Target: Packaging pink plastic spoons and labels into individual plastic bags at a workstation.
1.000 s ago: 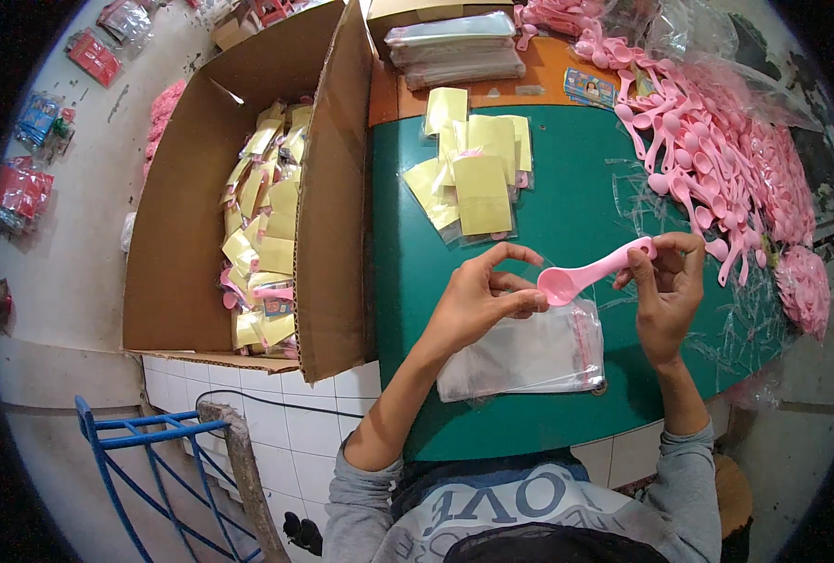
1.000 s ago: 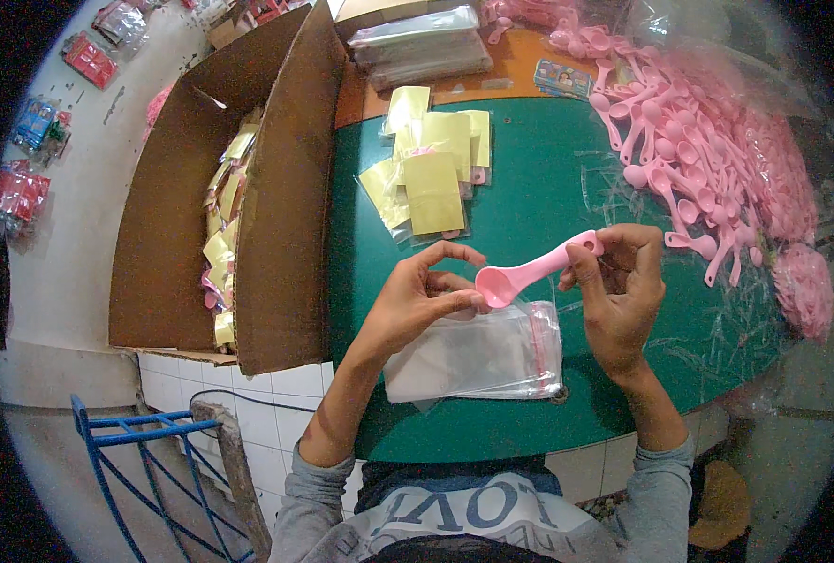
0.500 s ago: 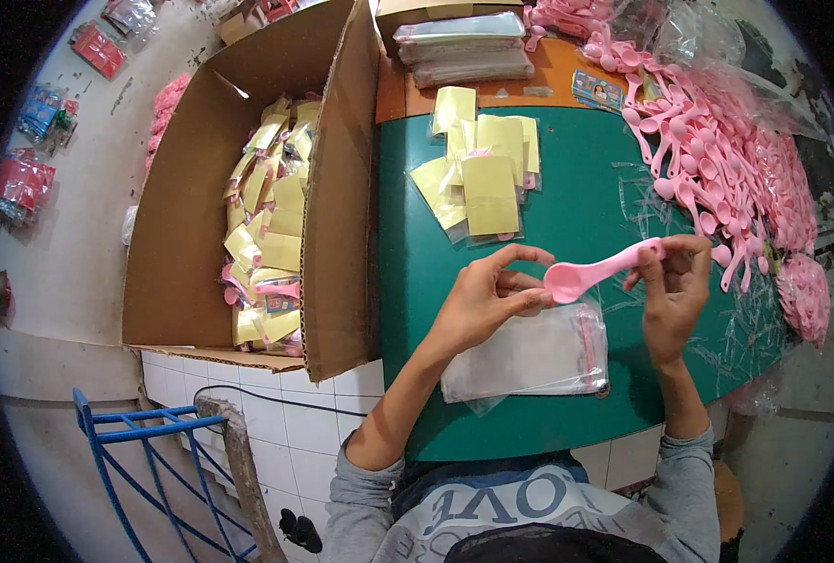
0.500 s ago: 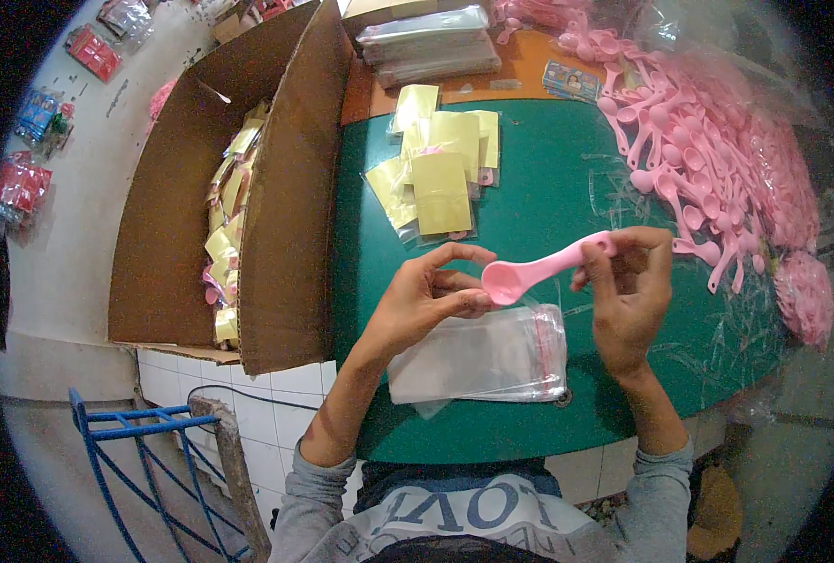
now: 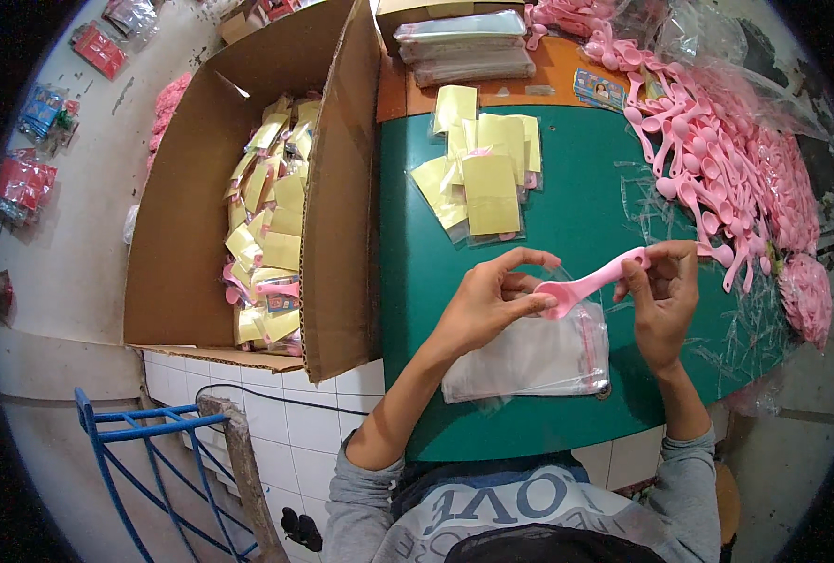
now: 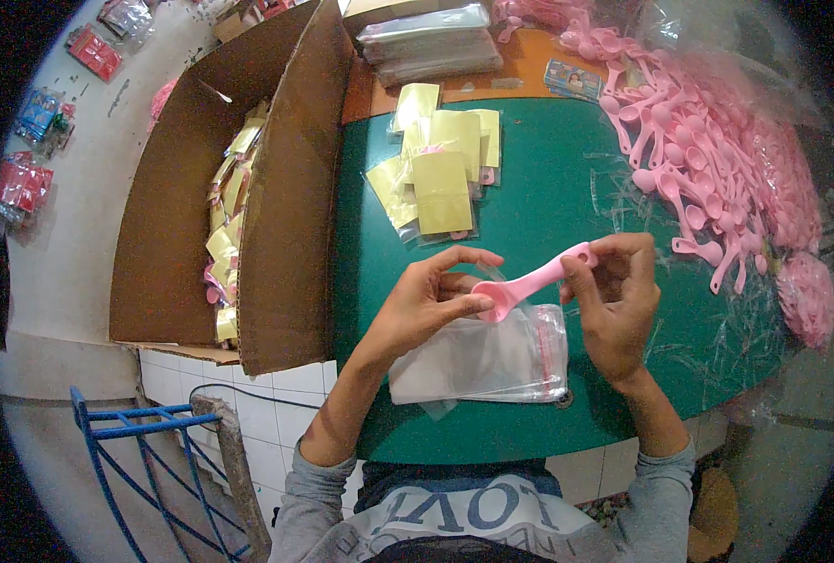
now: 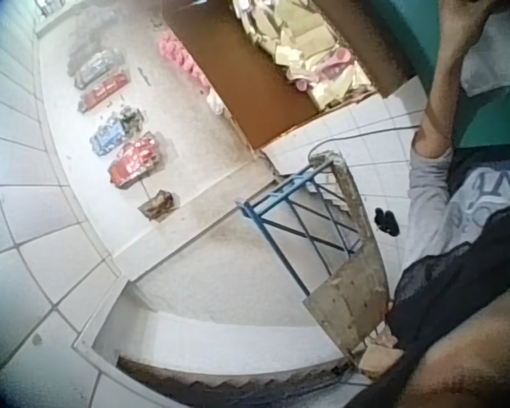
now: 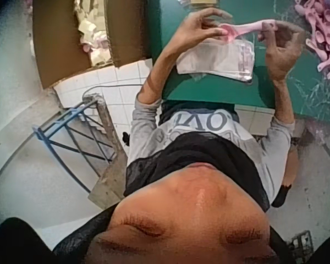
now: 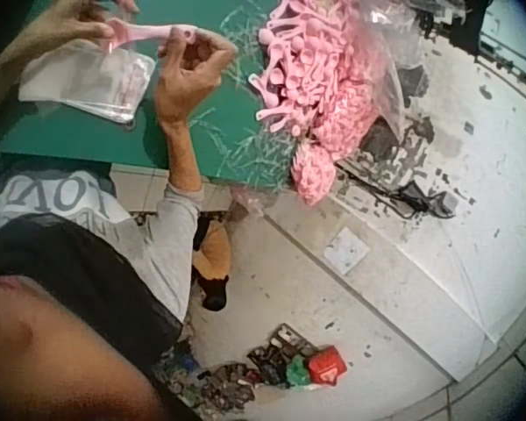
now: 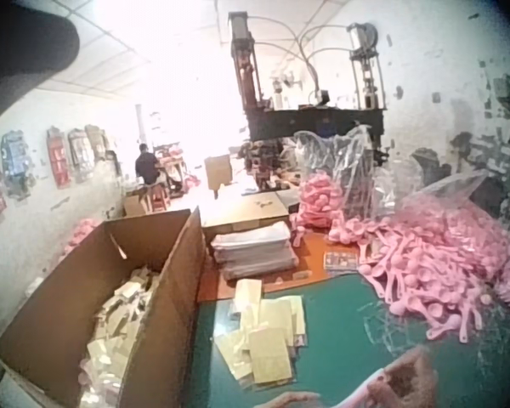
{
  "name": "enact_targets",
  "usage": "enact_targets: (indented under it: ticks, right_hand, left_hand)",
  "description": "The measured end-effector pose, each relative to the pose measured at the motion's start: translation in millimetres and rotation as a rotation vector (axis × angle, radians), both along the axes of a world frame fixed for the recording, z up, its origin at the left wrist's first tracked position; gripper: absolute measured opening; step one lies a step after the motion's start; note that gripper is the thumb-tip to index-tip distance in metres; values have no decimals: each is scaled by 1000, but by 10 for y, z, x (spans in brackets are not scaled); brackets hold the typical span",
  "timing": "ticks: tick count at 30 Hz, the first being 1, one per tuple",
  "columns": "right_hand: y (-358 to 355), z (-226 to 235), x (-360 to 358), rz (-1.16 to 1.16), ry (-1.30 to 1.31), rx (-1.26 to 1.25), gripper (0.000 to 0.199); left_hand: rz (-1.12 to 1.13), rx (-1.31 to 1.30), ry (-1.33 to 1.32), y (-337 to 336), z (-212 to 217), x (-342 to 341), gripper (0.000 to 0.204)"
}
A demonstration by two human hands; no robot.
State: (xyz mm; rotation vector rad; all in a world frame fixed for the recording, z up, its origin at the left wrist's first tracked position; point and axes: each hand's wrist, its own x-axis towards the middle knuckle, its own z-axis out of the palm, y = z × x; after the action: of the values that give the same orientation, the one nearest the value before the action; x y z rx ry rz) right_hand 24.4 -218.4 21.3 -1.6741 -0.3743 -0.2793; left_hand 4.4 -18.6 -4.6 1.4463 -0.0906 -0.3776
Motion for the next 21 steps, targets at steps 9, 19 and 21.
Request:
enact_targets:
  ticks: [9, 19, 21]
  right_hand:
    - [-53, 73, 57, -58, -48, 56, 19]
    - [-35, 52, 31, -40, -45, 55, 20]
    - [-37, 35, 25, -27, -24, 63, 20]
  left_hand:
    - [-23, -4, 0, 15, 51, 0, 37]
    - [-1, -62, 53, 9, 77, -12, 36]
    - [-5, -32, 47, 5, 74, -5, 36]
